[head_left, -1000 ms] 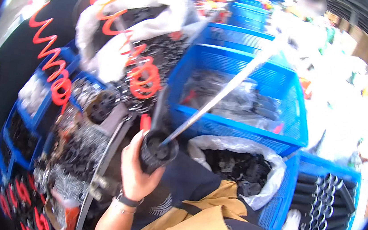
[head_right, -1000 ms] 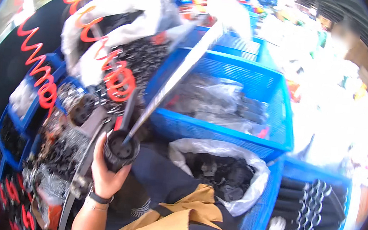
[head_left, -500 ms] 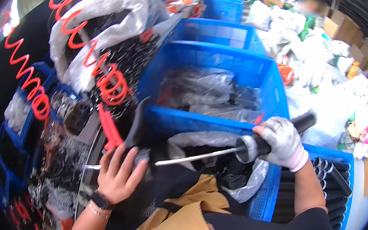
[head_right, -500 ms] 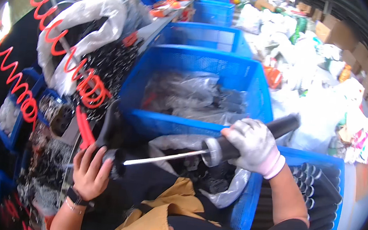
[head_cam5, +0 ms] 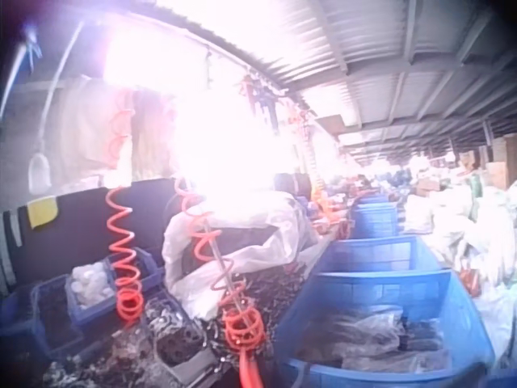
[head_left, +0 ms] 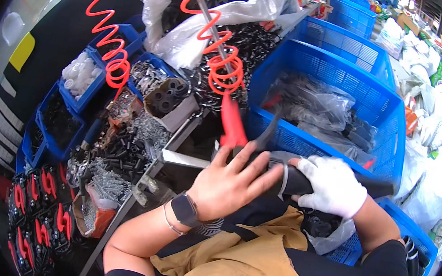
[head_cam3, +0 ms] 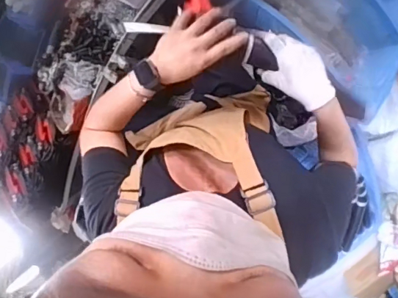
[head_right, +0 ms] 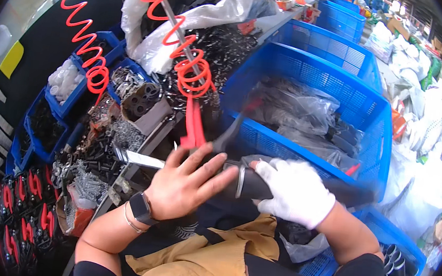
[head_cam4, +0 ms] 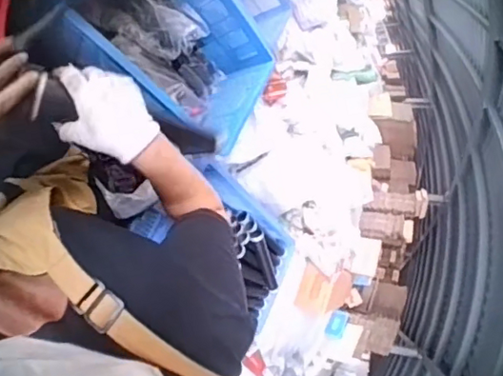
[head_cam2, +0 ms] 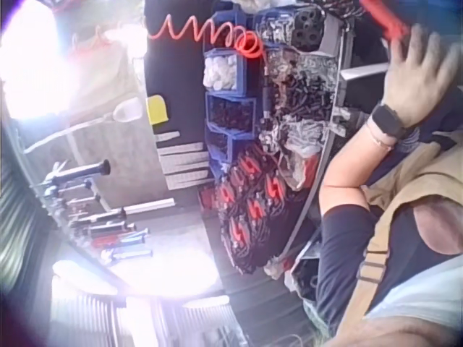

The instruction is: The person assembles caulking guns by fitting handle components, applying adhesive, tightening screws with a pneumatic tool, attaching the barrel tube, and placing the finished tool into a plastic bag.

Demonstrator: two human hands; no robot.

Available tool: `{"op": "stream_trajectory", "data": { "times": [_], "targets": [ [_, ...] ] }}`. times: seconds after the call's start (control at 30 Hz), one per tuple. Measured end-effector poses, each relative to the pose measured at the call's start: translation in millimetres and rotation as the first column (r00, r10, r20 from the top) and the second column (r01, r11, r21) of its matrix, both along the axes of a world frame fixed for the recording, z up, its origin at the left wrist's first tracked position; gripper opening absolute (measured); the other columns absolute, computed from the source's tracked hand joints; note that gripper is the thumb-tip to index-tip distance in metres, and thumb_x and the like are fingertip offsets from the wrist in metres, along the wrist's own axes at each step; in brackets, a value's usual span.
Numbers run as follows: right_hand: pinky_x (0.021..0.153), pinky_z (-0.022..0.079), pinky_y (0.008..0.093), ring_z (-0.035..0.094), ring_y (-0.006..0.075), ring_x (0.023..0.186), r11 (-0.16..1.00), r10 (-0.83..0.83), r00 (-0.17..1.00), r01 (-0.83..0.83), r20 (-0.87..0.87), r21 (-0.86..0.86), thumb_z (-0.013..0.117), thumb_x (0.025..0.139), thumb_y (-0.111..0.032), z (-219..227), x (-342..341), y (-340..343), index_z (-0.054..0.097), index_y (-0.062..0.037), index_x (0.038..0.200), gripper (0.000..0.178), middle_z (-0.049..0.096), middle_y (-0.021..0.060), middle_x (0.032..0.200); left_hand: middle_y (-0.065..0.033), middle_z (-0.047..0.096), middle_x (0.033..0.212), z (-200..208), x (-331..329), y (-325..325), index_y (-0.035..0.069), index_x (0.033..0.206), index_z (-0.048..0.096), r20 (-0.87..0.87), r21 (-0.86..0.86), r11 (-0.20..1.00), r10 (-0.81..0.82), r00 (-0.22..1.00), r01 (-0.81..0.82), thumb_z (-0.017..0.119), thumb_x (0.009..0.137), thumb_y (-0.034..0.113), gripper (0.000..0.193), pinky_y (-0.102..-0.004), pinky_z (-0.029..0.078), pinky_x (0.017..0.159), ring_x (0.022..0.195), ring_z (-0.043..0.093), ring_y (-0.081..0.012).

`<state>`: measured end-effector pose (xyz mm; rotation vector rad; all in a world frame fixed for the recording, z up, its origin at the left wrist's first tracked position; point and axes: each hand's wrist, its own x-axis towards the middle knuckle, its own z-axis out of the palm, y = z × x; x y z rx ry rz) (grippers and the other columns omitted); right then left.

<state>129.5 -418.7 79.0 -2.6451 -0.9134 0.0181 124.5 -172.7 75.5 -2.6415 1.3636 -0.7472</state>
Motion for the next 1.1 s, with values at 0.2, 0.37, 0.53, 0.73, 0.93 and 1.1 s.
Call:
{"op": "stream_trajectory", "data": {
  "times": [0.2, 0.37, 0.53, 0.73, 0.93, 1.1],
  "targets": [
    [0.084, 0.046, 0.0405, 0.056, 0.0367, 0.101, 0.889, -0.006, 0.993, 0.06, -0.121, 0.454, 0.082, 0.058, -0.031, -26.0, 19.9, 70.8, 0.049, 0.0031, 0.122, 0.08, 0.055, 0.0202, 0.103, -0.0032, 0.056, 0.118, -22.8, 7.5, 9.5, 0.011, 0.13, 0.042, 0.014, -0.82, -0.4, -0.729, 0.685, -0.409, 0.079, 0.061, 0.026, 0.079, -0.0482, 0.016, 0.111, 0.124, 0.04, -0.0298],
    [0.072, 0.05, 0.0311, 0.064, 0.018, 0.081, 0.65, 0.692, 0.25, 0.191, -0.677, 0.736, 0.078, 0.07, -0.035, -30.5, 50.3, 125.7, 0.045, 0.0, 0.126, 0.074, 0.06, 0.0098, 0.097, -0.0181, 0.059, 0.109, -44.0, -13.9, 37.7, -0.001, 0.122, 0.044, 0.015, -0.638, -0.544, -0.717, 0.697, -0.546, 0.065, 0.075, 0.028, 0.059, -0.0419, 0.049, 0.089, 0.106, 0.057, -0.0303],
    [0.076, 0.049, 0.0361, 0.058, 0.0278, 0.094, 0.726, 0.668, 0.687, -0.515, -0.287, 0.455, 0.071, 0.076, -0.042, -76.7, 43.6, 122.7, 0.033, -0.0029, 0.136, 0.082, 0.054, 0.0134, 0.107, -0.0167, 0.06, 0.106, -41.6, -64.3, 100.0, -0.001, 0.114, 0.051, -0.069, -0.563, -0.782, -0.28, 0.958, -0.269, 0.061, 0.081, 0.038, 0.052, -0.0397, 0.051, 0.084, 0.099, 0.059, -0.0267],
    [0.06, 0.048, 0.0369, 0.054, 0.0289, 0.071, 0.833, 0.304, 0.648, -0.537, 0.698, 0.136, 0.075, 0.062, -0.019, -121.7, 59.8, 140.2, 0.043, -0.02, 0.133, 0.077, 0.048, 0.014, 0.103, -0.0154, 0.058, 0.106, -16.7, -79.4, 126.6, 0.002, 0.122, 0.048, 0.016, -0.558, -0.83, 0.004, 1.0, 0.012, 0.058, 0.084, 0.042, 0.056, -0.0432, 0.048, 0.09, 0.097, 0.059, -0.0249],
    [0.079, 0.049, 0.0302, 0.06, 0.0164, 0.09, 0.345, 0.897, -0.036, -0.565, -0.44, 0.749, 0.075, 0.068, -0.027, -155.3, 92.7, 165.8, 0.028, -0.0094, 0.143, 0.09, 0.059, 0.0114, 0.11, -0.0154, 0.044, 0.109, -31.7, -66.2, 156.4, 0.004, 0.139, 0.029, 0.172, -0.738, -0.674, -0.217, 0.961, -0.02, 0.06, 0.083, 0.039, 0.074, -0.0389, 0.041, 0.097, 0.099, 0.047, -0.0255],
    [0.09, 0.046, 0.0428, 0.057, 0.0375, 0.105, 0.997, 0.072, 0.926, -0.053, -0.371, 0.061, 0.051, 0.087, -0.047, -236.2, 229.9, 245.7, 0.052, -0.0047, 0.125, 0.057, 0.058, 0.0239, 0.117, -0.0123, 0.043, 0.11, -36.2, -75.0, 165.0, 0.012, 0.138, 0.032, 0.147, -0.784, -0.62, -0.167, 0.975, 0.012, 0.059, 0.084, 0.039, 0.067, -0.039, 0.045, 0.089, 0.103, 0.047, -0.0249]
  ]
}}
